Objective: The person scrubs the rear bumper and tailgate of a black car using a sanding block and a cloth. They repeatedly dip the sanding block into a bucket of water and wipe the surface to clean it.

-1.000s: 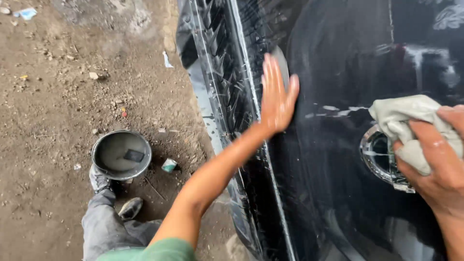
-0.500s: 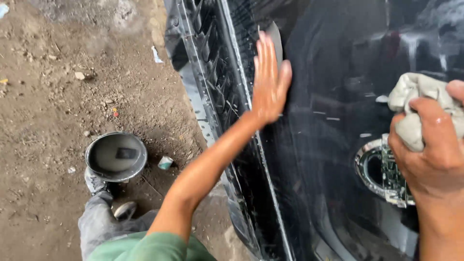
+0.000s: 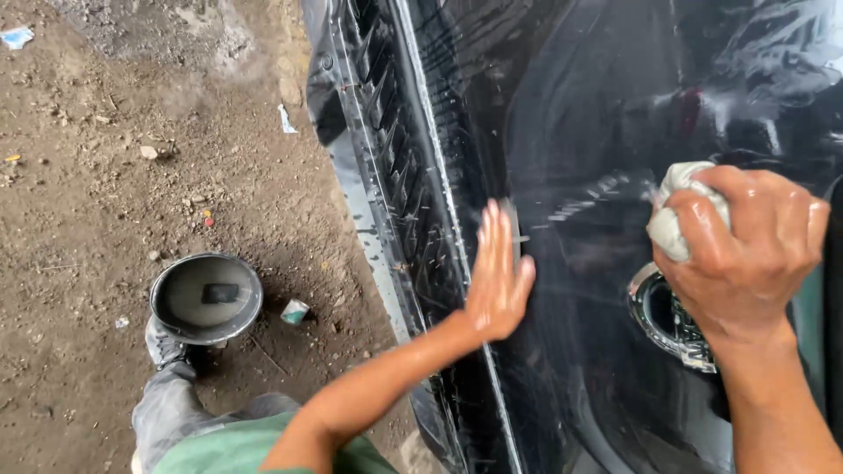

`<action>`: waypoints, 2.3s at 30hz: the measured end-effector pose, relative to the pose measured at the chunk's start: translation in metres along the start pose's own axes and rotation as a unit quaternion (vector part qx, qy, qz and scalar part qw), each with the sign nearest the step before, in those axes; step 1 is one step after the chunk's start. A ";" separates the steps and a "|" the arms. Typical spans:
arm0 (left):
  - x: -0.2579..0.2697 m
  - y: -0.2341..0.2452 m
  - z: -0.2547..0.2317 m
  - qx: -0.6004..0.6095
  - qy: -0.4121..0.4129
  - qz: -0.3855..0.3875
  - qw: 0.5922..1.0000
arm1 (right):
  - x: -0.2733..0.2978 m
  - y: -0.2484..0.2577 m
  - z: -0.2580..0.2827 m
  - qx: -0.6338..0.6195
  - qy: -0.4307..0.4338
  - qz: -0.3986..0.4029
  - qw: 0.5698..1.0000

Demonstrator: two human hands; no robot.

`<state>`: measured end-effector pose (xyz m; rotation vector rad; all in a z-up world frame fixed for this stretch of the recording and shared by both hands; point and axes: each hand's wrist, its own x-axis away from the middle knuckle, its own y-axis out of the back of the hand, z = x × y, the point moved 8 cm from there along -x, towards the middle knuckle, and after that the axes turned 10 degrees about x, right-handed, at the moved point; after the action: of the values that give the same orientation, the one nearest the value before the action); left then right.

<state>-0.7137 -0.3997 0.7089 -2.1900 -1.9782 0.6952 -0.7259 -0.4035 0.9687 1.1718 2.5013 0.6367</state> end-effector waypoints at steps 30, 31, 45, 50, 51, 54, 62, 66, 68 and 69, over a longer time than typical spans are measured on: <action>-0.082 0.010 0.014 -0.002 -0.028 -0.030 0.999 | 0.008 -0.012 -0.003 -0.035 -0.020 0.013 0.999; -0.102 0.017 0.019 -0.019 -0.017 -0.051 0.998 | 0.012 -0.017 -0.007 -0.059 -0.042 0.022 0.997; -0.085 0.015 0.008 -0.047 -0.054 -0.068 0.995 | 0.012 -0.013 -0.005 -0.060 -0.034 0.017 0.997; 0.026 -0.027 0.009 0.002 -0.057 0.018 0.998 | -0.008 0.000 0.004 -0.013 -0.017 -0.002 1.000; -0.004 -0.018 0.008 0.001 -0.062 0.016 0.998 | -0.010 0.000 0.003 -0.011 -0.017 -0.007 1.000; -0.092 0.019 0.022 0.005 -0.047 -0.036 0.998 | -0.006 -0.005 0.001 -0.005 -0.023 -0.006 1.000; 0.002 0.001 0.007 -0.071 -0.054 -0.023 0.996 | 0.004 -0.013 -0.002 -0.027 -0.013 0.005 1.000; -0.004 -0.010 0.030 -0.012 -0.009 0.045 0.999 | 0.000 -0.010 0.000 -0.026 -0.007 -0.006 1.000; -0.082 0.030 0.030 -0.022 -0.027 -0.021 0.999 | 0.006 -0.013 -0.001 -0.037 -0.017 0.009 0.999; -0.098 0.034 0.033 -0.021 -0.022 -0.017 0.999 | 0.018 -0.024 -0.006 -0.038 -0.018 0.015 0.999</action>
<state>-0.6998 -0.5063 0.6923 -2.1780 -2.0646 0.7092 -0.7553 -0.4043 0.9599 1.1840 2.4108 0.7060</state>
